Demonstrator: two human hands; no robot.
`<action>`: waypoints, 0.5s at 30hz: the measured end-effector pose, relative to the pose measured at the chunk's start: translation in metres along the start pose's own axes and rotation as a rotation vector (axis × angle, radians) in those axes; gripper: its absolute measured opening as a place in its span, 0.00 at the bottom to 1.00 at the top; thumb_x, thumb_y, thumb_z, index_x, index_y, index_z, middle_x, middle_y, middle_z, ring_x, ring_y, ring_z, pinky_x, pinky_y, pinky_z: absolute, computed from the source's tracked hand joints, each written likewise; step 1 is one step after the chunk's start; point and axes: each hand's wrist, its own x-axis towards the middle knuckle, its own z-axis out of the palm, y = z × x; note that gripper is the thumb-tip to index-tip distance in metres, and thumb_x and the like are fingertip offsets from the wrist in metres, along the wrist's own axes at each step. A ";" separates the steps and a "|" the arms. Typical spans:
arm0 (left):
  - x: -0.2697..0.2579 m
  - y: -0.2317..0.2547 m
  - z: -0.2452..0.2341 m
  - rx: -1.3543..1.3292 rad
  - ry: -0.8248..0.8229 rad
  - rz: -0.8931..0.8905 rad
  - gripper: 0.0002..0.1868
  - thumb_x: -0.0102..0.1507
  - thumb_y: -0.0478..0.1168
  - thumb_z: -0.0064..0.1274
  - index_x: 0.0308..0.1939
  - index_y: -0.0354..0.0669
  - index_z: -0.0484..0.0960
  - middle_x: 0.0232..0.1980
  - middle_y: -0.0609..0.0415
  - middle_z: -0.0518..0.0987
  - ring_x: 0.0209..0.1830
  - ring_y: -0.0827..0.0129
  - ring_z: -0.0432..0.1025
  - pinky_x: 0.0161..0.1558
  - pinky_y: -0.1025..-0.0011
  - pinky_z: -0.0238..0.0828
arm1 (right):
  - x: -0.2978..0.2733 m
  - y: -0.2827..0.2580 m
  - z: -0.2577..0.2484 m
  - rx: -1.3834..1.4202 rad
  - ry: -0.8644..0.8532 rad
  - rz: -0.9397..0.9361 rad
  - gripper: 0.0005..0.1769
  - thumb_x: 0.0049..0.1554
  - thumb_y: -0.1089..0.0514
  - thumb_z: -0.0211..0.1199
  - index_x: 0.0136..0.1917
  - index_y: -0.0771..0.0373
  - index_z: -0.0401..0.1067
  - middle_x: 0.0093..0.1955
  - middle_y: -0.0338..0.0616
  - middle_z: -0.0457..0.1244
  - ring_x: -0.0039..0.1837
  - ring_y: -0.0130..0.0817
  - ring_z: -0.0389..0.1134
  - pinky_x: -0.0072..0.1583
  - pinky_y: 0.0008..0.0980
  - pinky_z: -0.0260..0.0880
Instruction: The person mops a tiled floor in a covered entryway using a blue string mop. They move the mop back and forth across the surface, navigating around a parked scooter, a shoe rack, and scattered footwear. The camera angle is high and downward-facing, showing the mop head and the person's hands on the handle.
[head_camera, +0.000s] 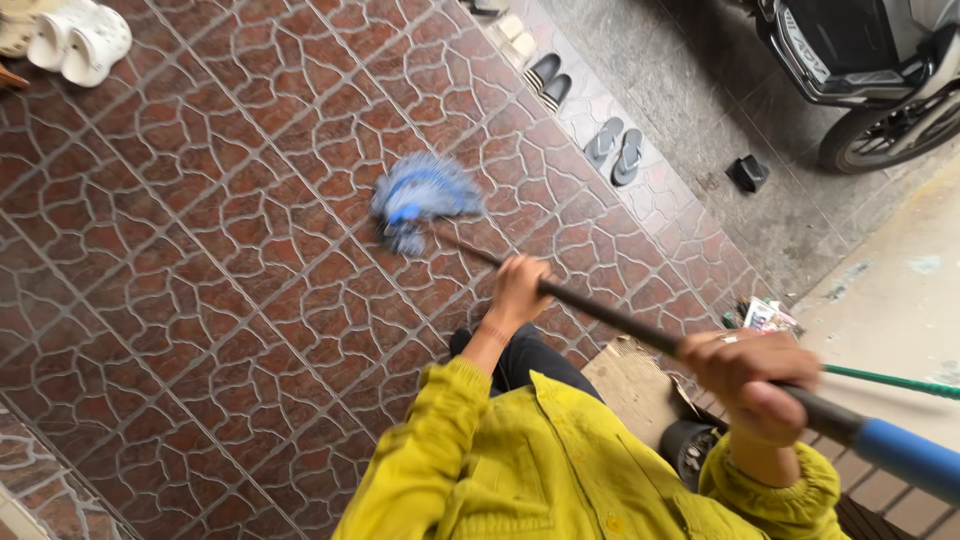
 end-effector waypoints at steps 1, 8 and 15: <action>-0.015 -0.002 -0.011 0.018 0.030 -0.029 0.14 0.58 0.43 0.58 0.23 0.43 0.72 0.29 0.48 0.76 0.36 0.50 0.71 0.44 0.54 0.67 | -0.004 0.006 0.005 0.036 -0.020 0.019 0.23 0.55 0.54 0.55 0.21 0.56 0.56 0.18 0.33 0.50 0.22 0.26 0.48 0.31 0.33 0.53; -0.141 -0.050 -0.063 0.130 0.201 -0.245 0.16 0.57 0.42 0.53 0.19 0.40 0.67 0.25 0.45 0.72 0.31 0.48 0.69 0.42 0.54 0.66 | -0.027 0.064 0.076 0.257 -0.352 0.032 0.24 0.61 0.55 0.53 0.25 0.56 0.52 0.22 0.37 0.48 0.25 0.34 0.48 0.34 0.38 0.51; -0.184 -0.104 -0.055 0.242 0.219 -0.299 0.15 0.54 0.41 0.55 0.18 0.41 0.68 0.25 0.47 0.73 0.32 0.46 0.68 0.43 0.52 0.64 | -0.017 0.089 0.076 0.316 -0.558 0.122 0.21 0.60 0.59 0.54 0.27 0.62 0.53 0.26 0.46 0.52 0.30 0.43 0.53 0.43 0.42 0.59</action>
